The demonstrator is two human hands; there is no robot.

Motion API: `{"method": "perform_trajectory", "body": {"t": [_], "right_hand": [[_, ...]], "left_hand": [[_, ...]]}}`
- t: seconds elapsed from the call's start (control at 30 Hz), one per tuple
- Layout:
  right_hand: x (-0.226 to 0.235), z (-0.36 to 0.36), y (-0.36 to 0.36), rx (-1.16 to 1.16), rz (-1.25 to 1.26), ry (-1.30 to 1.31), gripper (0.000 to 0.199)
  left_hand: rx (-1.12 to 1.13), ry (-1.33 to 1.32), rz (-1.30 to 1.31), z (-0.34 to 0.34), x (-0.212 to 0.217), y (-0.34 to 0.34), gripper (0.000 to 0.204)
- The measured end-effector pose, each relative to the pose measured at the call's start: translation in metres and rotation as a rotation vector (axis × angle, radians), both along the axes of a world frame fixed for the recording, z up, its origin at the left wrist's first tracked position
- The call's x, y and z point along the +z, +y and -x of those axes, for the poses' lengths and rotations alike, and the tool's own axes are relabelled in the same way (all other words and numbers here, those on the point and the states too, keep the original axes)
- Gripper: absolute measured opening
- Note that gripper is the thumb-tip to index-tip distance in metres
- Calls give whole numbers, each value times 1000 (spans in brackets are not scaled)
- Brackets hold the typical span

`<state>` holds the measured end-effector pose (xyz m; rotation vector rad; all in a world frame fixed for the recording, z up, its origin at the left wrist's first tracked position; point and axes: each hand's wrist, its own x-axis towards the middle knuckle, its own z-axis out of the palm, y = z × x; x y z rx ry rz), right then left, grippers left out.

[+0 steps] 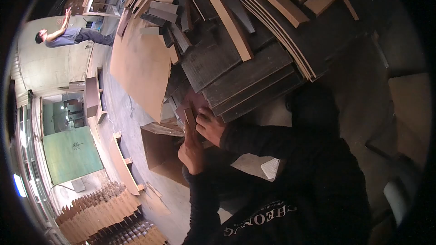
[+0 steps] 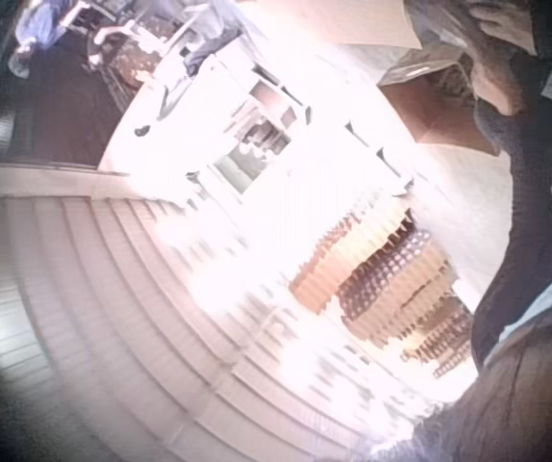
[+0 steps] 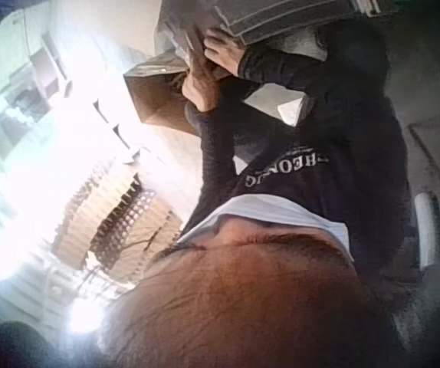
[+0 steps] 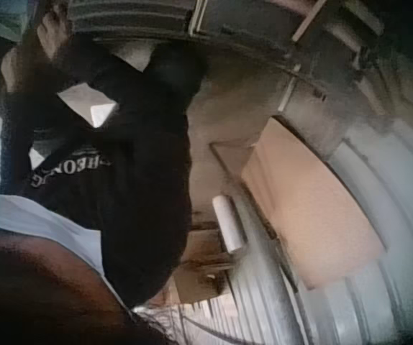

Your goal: The person sands the narrow edges of small wooden slats using a piece of sandpaper held in their right hand, then places each sanded slat into a cardboard box.

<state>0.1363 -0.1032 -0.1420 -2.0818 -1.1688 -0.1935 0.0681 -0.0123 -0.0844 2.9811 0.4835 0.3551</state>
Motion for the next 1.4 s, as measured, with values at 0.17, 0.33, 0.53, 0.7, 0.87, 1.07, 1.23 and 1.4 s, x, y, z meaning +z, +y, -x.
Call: {"method": "perform_trajectory", "body": {"t": [0.17,0.33,0.53,0.7,0.87,1.07,1.23,1.4], "right_hand": [[4,3,2,37,-27,-3,15],[5,-1,-2,73,-13,19,23],[0,-3,0,139,-48,96,40],[7,-4,-3,165,51,58,43],[7,-3,-2,152,104,34,44],[4,-5,-3,169,65,76,41],[5,1,5,120,141,21,37],[-10,8,14,23,224,-95,41]], "left_hand": [[127,201,-89,-34,-6,35,46],[190,-161,922,-13,27,18,40],[169,-541,1826,77,24,9,38],[366,-798,1913,77,52,-16,33],[486,-337,992,88,64,-13,9],[221,-122,113,70,54,-6,9],[124,20,-259,32,22,3,28],[64,186,-327,24,4,0,43]]}}
